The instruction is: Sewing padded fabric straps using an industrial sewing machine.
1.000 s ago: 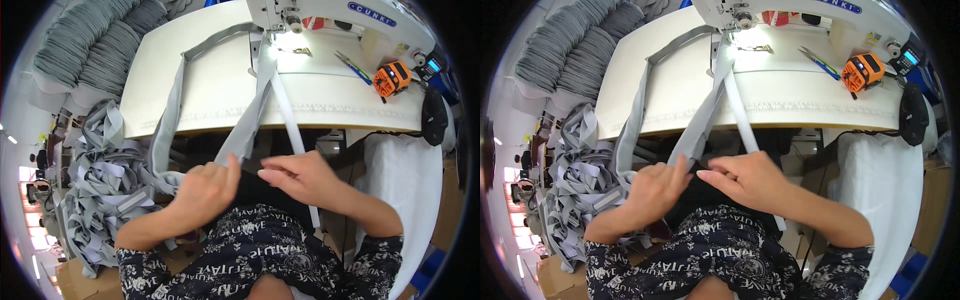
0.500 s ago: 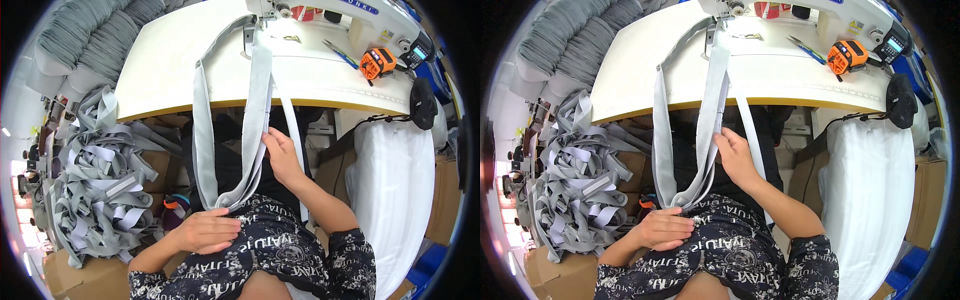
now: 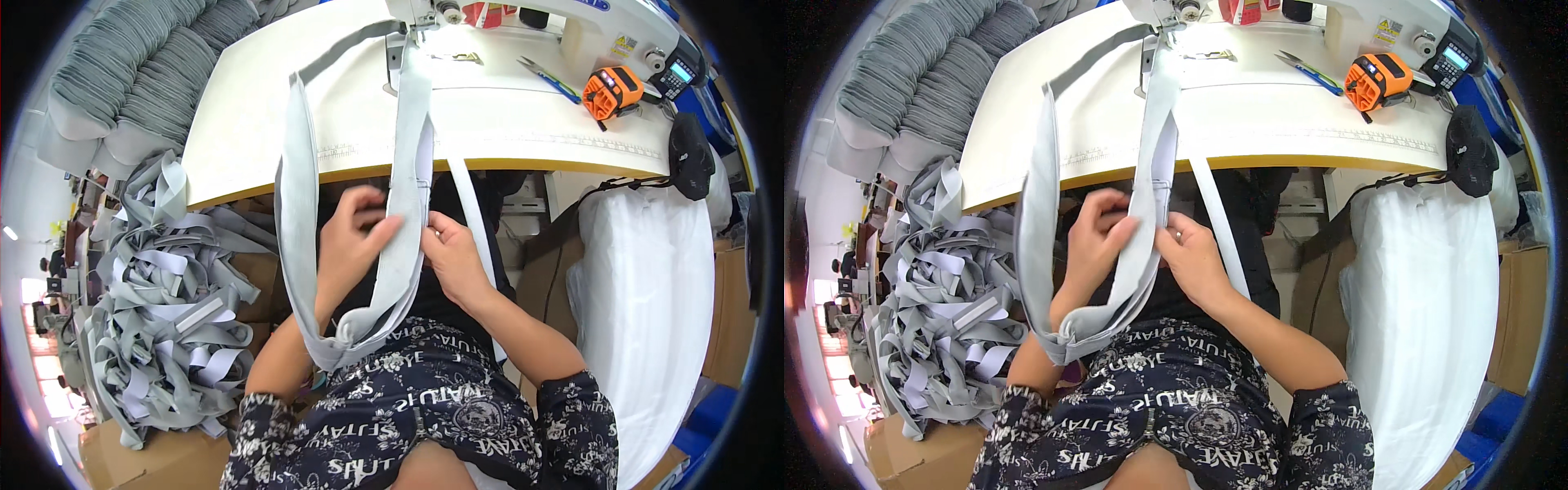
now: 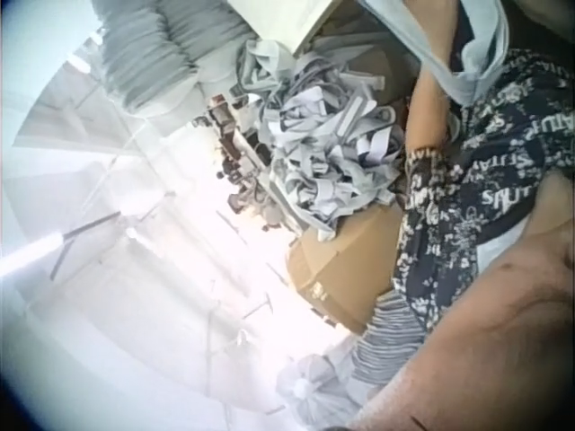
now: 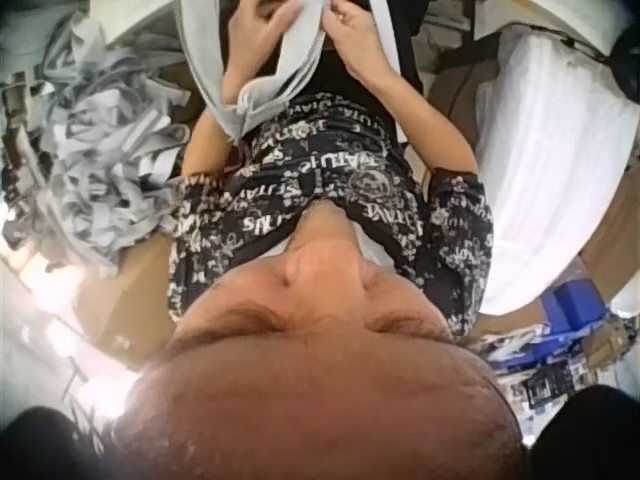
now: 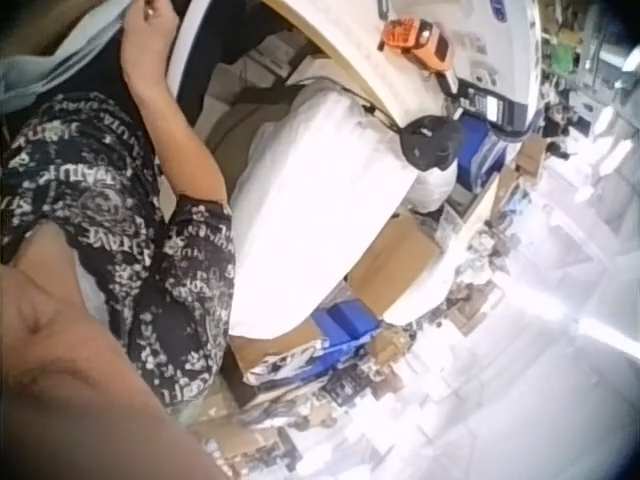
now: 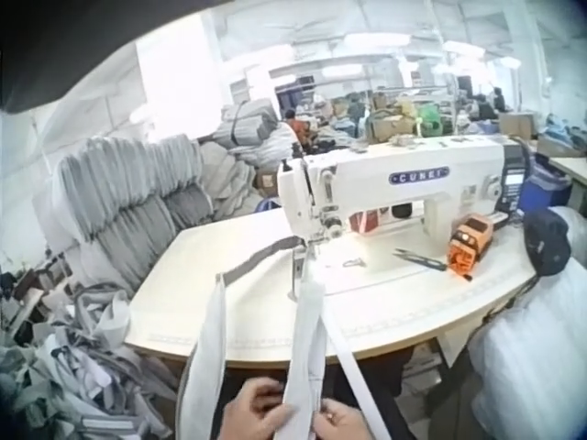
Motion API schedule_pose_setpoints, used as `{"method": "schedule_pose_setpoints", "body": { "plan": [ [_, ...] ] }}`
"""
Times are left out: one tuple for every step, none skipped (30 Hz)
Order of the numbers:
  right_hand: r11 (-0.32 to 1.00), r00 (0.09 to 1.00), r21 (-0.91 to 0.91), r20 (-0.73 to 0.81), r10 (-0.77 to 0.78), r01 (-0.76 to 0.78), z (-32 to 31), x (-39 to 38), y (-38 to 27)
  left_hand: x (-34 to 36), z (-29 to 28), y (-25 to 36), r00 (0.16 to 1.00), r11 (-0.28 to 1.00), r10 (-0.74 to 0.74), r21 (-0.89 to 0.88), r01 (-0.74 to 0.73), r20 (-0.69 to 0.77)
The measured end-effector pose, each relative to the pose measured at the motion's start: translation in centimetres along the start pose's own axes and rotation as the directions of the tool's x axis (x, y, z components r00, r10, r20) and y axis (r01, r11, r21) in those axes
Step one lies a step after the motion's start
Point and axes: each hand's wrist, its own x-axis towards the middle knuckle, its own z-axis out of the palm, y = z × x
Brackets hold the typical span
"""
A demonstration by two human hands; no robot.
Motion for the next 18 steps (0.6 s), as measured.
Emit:
{"method": "schedule_pose_setpoints", "body": {
  "plan": [
    [1.000,1.000,0.002,-0.007,0.002,-0.002,-0.7,0.2,0.3,1.5,1.1,1.3,0.994,0.988,0.096,0.115,-0.100,0.043],
    [0.970,0.996,-0.229,-0.006,-0.083,0.080,-1.4,0.4,1.0,2.6,2.0,2.4,0.973,0.921,0.223,0.315,-0.229,0.056],
    [0.882,0.986,-0.447,0.011,-0.164,0.151,-1.8,0.5,1.5,3.3,2.7,3.3,0.935,0.797,0.340,0.496,-0.344,0.100],
    [0.938,0.982,-0.299,-0.010,-0.186,0.175,-1.5,0.5,1.6,3.6,3.2,3.8,0.959,0.796,0.259,0.537,-0.279,0.115],
    [0.941,0.984,-0.293,-0.012,-0.180,0.169,-1.2,0.3,1.0,3.7,3.0,3.8,0.961,0.796,0.251,0.540,-0.274,0.117],
    [0.926,0.995,-0.364,0.033,-0.097,0.102,-1.0,-0.1,-0.3,3.6,2.9,3.7,0.970,0.823,0.225,0.515,-0.240,0.092],
    [0.898,0.998,-0.437,0.070,-0.009,0.039,-0.7,-0.7,-1.7,3.5,2.6,3.5,0.978,0.850,0.198,0.484,-0.206,0.069],
    [0.753,0.984,-0.644,0.173,-0.030,0.136,-1.1,-1.3,-3.2,3.5,2.3,2.7,0.967,0.849,0.250,0.468,-0.245,0.051],
    [0.427,0.914,-0.810,0.333,-0.232,0.403,-1.3,-2.1,-4.7,3.5,2.1,2.6,0.970,0.851,0.239,0.472,-0.231,0.045],
    [0.181,0.828,-0.857,0.379,-0.413,0.483,-1.8,-2.3,-5.6,3.3,1.9,3.2,0.989,0.931,0.149,0.334,-0.149,0.025],
    [-0.084,0.695,-0.863,0.455,-0.557,0.498,-2.6,-2.2,-6.2,3.3,1.8,3.3,0.998,0.981,0.059,0.184,-0.061,0.014],
    [-0.193,0.648,-0.877,0.459,-0.608,0.440,-3.6,-1.5,-7.3,3.2,1.7,2.8,0.996,0.976,0.086,0.201,-0.086,0.013],
    [-0.298,0.596,-0.884,0.463,-0.656,0.360,-4.4,-0.7,-8.4,3.2,1.7,2.8,0.997,0.978,0.082,0.192,-0.082,0.009],
    [-0.282,0.626,-0.924,0.381,-0.680,0.257,-4.8,-0.1,-8.6,3.2,1.8,2.8,0.996,0.975,0.087,0.205,-0.087,0.006],
    [-0.289,0.629,-0.921,0.389,-0.673,0.260,-5.3,0.1,-8.5,3.1,1.9,2.8,0.996,0.972,0.093,0.218,-0.091,0.002],
    [0.027,0.822,-0.953,0.245,-0.514,0.301,-5.7,0.4,-8.3,2.9,2.0,2.7,0.989,0.954,0.149,0.262,-0.146,0.010],
    [0.340,0.950,-0.910,0.147,-0.274,0.239,-5.7,0.7,-8.4,3.0,2.2,2.7,0.988,0.947,0.155,0.283,-0.150,0.006],
    [0.615,0.993,-0.785,0.004,-0.120,0.077,-5.1,0.7,-8.3,3.0,2.3,2.6,0.986,0.940,0.169,0.300,-0.164,0.008]
  ]
}}
